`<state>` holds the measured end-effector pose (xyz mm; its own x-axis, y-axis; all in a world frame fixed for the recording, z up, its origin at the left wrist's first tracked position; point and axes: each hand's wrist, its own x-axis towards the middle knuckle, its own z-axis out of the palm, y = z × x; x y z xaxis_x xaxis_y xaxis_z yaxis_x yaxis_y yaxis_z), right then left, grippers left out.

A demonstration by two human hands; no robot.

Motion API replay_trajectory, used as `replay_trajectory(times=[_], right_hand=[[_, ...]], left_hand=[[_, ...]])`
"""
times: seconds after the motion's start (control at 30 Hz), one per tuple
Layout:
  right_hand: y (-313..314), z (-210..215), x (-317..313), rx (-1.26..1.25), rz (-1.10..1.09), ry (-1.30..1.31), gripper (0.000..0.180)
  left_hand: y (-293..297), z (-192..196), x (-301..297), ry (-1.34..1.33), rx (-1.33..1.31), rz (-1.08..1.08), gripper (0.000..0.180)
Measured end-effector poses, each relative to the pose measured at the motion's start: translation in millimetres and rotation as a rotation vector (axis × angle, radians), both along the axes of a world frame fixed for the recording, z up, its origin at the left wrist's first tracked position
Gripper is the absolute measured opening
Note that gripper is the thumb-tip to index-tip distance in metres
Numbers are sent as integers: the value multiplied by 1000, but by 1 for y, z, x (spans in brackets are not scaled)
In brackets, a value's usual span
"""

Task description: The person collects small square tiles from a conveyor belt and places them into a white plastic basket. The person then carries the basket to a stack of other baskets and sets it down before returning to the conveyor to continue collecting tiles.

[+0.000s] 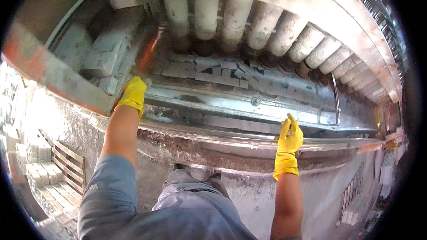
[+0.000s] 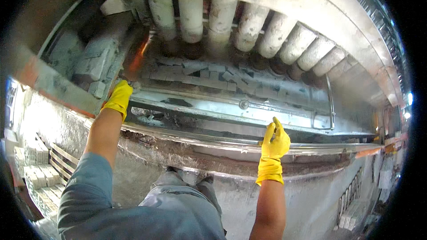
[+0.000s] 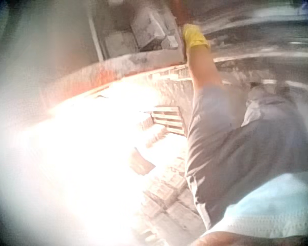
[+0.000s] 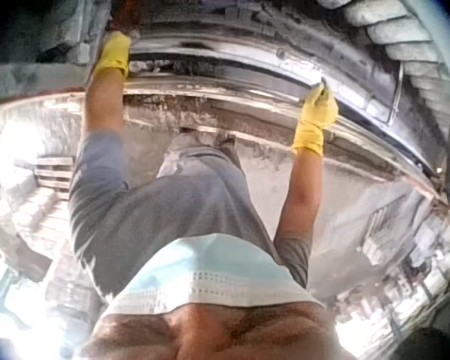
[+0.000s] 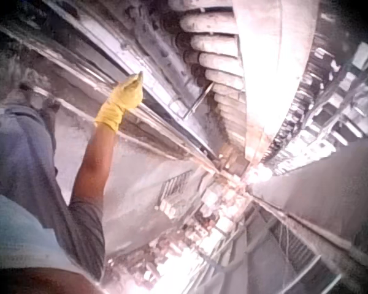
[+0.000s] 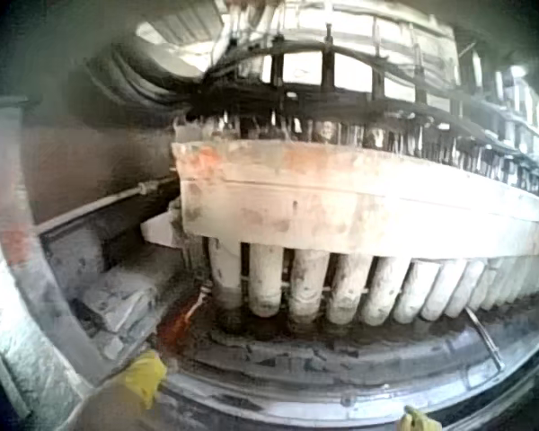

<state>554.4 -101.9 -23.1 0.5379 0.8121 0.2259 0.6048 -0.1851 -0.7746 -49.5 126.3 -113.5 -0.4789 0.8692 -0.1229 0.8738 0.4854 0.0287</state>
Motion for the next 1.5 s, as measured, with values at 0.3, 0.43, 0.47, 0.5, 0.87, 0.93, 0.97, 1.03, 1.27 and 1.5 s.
replay_trajectory(times=[0.3,0.43,0.47,0.5,0.87,0.93,0.97,1.03,1.27,1.5], right_hand=[[-16,-23,20,23,89,-429,32],[-10,-6,12,-19,118,-445,31],[-12,-7,14,-9,126,-460,31],[-11,-8,17,11,144,-478,30],[-6,-1,22,7,148,-524,28],[-6,-3,22,18,154,-531,28],[-9,0,24,-44,153,-502,28],[-9,-3,24,2,164,-516,28],[-7,-6,25,36,172,-551,28],[-14,-2,23,3,143,-559,28]], left_hand=[[69,-31,-26,-138,-27,92,39],[75,-57,-48,-309,8,209,30],[77,-63,-52,-379,26,247,28],[73,-70,-59,-456,53,301,26],[69,-145,-95,-1414,411,842,11],[70,-148,-99,-1458,431,868,13],[74,-152,-97,-1480,428,875,14],[73,-157,-107,-1502,438,884,17],[79,-149,-106,-1263,258,832,16],[108,-142,-91,-621,-477,456,17]])
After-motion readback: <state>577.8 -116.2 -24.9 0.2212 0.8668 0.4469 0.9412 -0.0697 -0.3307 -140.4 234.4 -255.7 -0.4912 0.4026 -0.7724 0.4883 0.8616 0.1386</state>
